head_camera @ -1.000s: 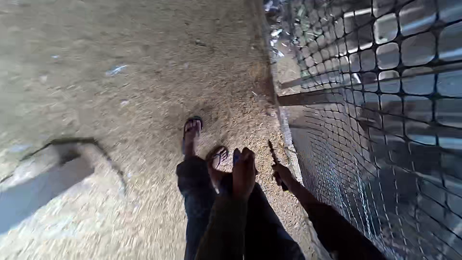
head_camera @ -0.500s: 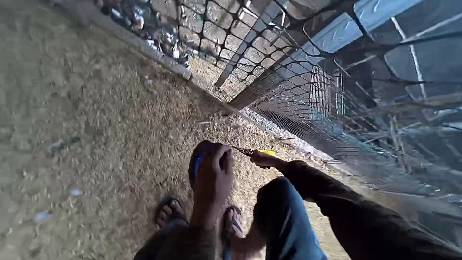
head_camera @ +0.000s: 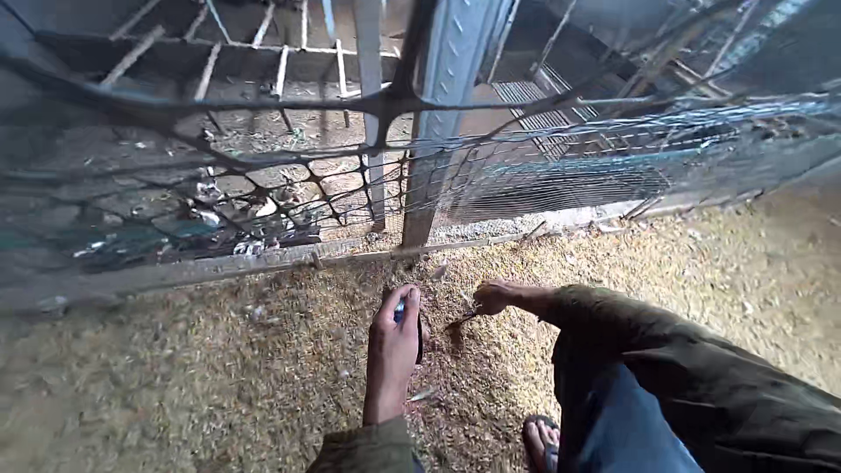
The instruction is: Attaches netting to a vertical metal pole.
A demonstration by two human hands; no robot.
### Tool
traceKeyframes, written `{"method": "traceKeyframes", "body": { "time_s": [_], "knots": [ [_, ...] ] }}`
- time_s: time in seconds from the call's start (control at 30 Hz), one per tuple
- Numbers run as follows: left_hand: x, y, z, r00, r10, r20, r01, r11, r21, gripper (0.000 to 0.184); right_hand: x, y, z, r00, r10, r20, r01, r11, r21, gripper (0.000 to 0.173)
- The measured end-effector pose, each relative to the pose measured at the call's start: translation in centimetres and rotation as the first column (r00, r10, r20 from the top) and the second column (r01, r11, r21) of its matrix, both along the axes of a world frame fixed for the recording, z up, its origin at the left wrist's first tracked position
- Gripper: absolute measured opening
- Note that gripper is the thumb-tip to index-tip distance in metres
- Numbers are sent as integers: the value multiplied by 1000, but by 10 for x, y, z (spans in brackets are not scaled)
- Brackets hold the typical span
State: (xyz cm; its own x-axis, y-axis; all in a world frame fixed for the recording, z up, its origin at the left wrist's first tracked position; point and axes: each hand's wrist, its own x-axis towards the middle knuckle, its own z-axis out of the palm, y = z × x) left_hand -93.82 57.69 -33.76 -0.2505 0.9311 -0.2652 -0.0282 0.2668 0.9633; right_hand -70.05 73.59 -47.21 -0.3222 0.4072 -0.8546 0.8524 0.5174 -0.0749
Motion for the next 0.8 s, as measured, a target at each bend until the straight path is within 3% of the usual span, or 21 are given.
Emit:
{"method": "traceKeyframes", "body": {
  "time_s": [0.07,0.1,0.17,0.23,0.3,0.37,0.5,0.63,0.7,0.8],
  "knots": [
    [-3,8,-4,998,-5,65,4,1000,24,29,-12,-13,42,950,-123,-287,112,992,-52,43],
    [-4,12,-7,995,-17,98,14,999,38,29,-16,-24,61,856,-238,-459,197,971,-136,40],
    [-3,20,-14,988,-64,141,52,995,82,29,-28,-48,94,584,-485,-651,350,874,-337,45],
    [0,28,-21,985,-121,126,105,987,125,31,-42,-67,107,257,-650,-715,478,729,-490,54],
    [3,35,-26,986,-165,35,156,971,183,31,-56,-76,110,-53,-716,-697,586,542,-602,51],
    [8,38,-34,979,-187,-75,200,953,229,31,-64,-80,110,-238,-723,-648,637,387,-666,48],
    [18,43,-48,939,-237,-247,307,903,300,30,-61,-82,122,-390,-674,-627,651,279,-706,45],
    [27,48,-53,947,-219,-235,286,907,309,31,-61,-94,141,-469,-582,-664,666,261,-699,46],
    [29,49,-52,947,-261,-185,305,913,270,32,-67,-99,156,-466,-568,-679,694,242,-679,44],
    [34,49,-43,919,-386,-85,395,903,168,33,-73,-88,184,-401,-541,-739,761,252,-598,26]
  ]
}}
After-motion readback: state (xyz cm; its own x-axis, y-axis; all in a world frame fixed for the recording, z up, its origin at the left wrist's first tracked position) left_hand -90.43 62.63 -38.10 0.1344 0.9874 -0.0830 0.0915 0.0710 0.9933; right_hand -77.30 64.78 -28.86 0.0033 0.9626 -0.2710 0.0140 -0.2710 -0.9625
